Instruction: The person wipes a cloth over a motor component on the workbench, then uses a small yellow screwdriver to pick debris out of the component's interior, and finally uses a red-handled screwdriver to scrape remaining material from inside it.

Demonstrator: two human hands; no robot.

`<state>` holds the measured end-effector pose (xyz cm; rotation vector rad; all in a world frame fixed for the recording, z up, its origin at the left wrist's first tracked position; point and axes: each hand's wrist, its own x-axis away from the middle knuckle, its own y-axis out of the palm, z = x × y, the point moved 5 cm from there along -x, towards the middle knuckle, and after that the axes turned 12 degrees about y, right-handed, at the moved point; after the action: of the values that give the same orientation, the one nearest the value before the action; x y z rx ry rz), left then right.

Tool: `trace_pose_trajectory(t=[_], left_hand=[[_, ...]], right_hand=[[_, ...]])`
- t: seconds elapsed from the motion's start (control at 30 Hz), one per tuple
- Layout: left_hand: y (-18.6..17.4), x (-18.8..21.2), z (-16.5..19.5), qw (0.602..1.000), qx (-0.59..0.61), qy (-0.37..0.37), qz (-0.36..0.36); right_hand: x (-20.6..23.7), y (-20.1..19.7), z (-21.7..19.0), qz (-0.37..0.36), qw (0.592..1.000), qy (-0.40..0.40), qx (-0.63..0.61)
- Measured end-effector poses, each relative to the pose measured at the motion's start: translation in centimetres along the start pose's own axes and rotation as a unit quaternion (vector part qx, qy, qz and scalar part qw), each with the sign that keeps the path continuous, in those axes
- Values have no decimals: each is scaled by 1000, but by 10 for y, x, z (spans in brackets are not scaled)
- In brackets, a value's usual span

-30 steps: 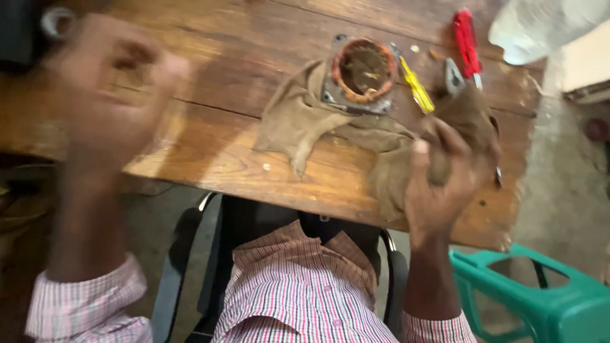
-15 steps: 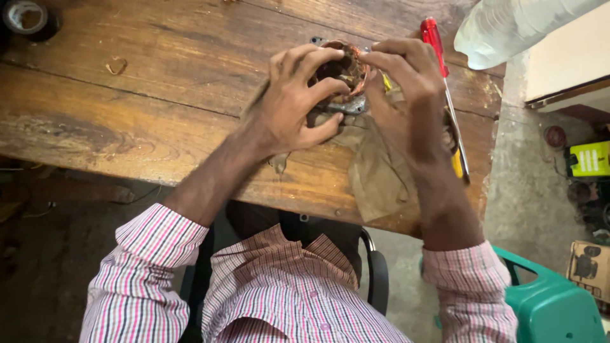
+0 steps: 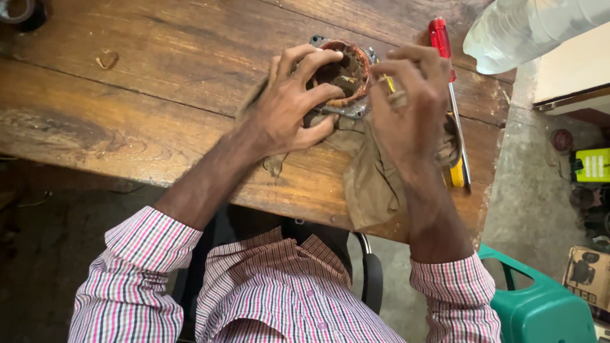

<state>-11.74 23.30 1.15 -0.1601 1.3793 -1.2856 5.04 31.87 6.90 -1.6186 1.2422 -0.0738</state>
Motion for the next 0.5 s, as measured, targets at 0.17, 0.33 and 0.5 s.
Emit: trace_pose_trajectory(t=[0.17, 0.33, 0.5], left_hand=[[-2, 0, 3, 1000, -4, 9, 1], [-6, -3, 5, 1000, 0, -5, -7], [-10, -3, 8, 1000, -1, -2, 8]], right_hand=[[-8, -7, 34, -67, 975, 177, -114], [-8, -3, 38, -98, 989, 110, -4], [-4, 13, 54, -152, 971, 176, 50]])
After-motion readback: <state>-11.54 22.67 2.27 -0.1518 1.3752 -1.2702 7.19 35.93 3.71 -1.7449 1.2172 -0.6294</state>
